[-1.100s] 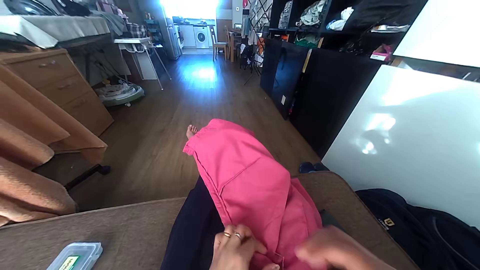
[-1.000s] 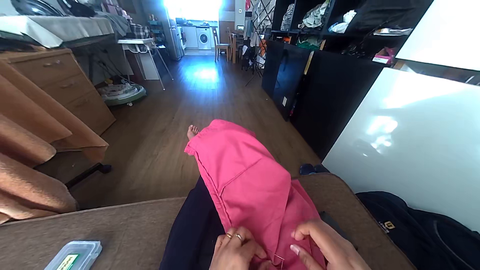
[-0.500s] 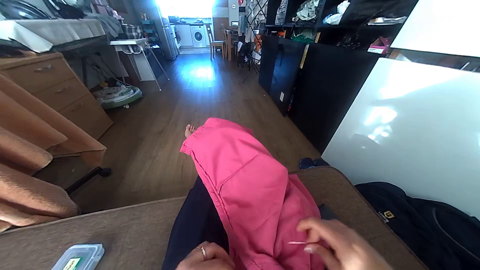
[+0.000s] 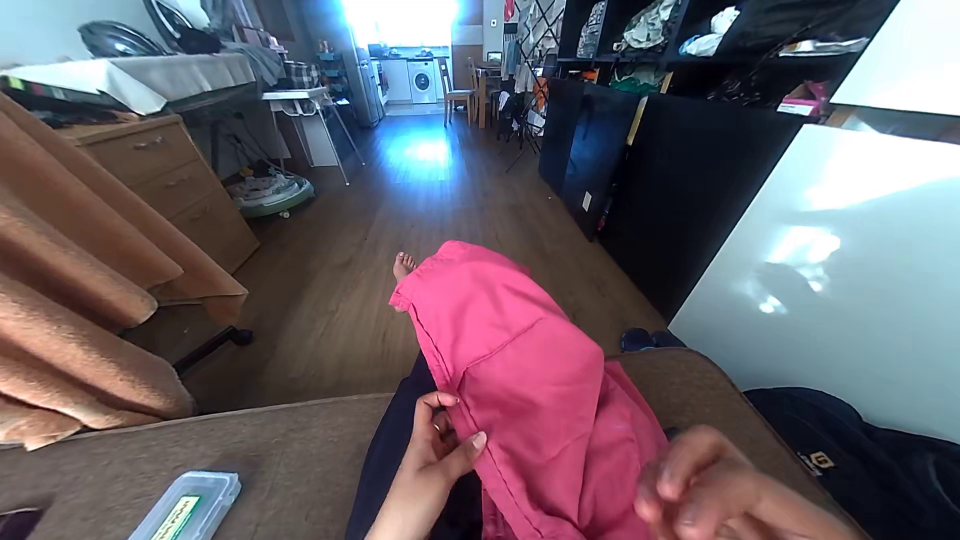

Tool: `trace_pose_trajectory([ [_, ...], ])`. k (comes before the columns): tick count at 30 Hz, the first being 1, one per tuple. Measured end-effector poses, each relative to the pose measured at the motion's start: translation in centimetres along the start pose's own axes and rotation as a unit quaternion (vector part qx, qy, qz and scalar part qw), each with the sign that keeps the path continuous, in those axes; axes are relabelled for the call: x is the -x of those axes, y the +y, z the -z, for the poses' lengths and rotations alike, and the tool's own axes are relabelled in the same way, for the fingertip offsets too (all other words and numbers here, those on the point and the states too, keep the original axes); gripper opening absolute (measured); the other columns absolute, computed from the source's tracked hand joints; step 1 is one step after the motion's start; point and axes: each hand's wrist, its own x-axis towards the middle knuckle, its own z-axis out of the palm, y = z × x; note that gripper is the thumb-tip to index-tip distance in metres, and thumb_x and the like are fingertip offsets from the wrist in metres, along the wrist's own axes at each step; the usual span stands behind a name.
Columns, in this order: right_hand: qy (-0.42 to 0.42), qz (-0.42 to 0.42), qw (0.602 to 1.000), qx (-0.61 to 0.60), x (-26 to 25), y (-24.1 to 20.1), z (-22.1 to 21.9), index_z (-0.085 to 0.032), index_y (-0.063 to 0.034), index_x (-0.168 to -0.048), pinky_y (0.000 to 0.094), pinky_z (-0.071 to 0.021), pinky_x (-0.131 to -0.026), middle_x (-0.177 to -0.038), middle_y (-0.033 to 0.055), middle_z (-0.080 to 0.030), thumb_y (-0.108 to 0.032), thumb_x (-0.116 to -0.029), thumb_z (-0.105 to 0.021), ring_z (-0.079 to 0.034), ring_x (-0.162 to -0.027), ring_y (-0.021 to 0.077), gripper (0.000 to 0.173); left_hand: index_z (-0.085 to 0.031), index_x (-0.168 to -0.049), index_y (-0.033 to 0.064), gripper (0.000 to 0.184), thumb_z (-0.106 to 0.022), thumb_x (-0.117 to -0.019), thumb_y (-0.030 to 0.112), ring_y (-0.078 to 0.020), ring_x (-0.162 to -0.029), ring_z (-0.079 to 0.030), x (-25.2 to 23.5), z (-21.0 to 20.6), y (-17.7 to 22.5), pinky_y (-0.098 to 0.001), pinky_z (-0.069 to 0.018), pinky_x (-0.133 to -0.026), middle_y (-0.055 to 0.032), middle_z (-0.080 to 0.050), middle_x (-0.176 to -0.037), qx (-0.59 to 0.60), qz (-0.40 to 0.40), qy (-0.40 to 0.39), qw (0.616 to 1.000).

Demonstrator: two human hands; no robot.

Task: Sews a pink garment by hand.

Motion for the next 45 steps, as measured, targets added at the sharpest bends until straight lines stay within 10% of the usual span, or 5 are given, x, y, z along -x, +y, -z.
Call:
trace_pose_trajectory([
  [5, -0.008, -0.024, 1.0, 0.0, 1.4, 2.4, -3.1, -0.071, -0.0087, -0.109, 0.0168, -0.0531, -0.073, -0.099, -0.0045, -0.065, -0.014, -0.104, -0.058, -0.061, -0.085, -0.001, 0.015, -0.075, -0.108, 0.0098, 0.02, -0.064, -0.0947, -0.001, -0.0065, -0.085, -0.07, 1.2, -0.5, 3.2, -0.0242, -0.0613, -0.074, -0.0001, -0.073, -0.105, -0.001, -0.095, -0.041, 0.995],
  [12, 0.026, -0.012, 0.988, 0.151, 2.1, 5.5, -5.0, -0.07, 0.0067, -0.107, 0.0185, -0.0557, -0.075, -0.095, 0.0119, -0.066, -0.003, -0.099, -0.06, -0.064, -0.085, 0.0059, 0.016, -0.065, -0.129, -0.0029, 0.052, -0.072, -0.0786, -0.015, -0.0163, -0.098, -0.072, 2.6, -2.8, 4.1, -0.0331, -0.065, -0.083, -0.0101, -0.061, -0.127, 0.036, -0.12, -0.017, 0.992],
  [45, 0.045, 0.033, 0.972, 0.227, 1.5, 5.9, -5.5, -0.073, -0.0006, -0.1, 0.0105, -0.0507, -0.074, -0.092, 0.0081, -0.061, -0.005, -0.0984, -0.063, -0.06, -0.084, 0.0019, 0.01, -0.065, -0.137, 0.0057, 0.058, -0.07, -0.083, -0.015, -0.0096, -0.108, -0.067, 4.3, -3.1, 4.1, -0.0272, -0.0627, -0.088, -0.0027, -0.058, -0.131, 0.027, -0.203, -0.062, 0.977],
])
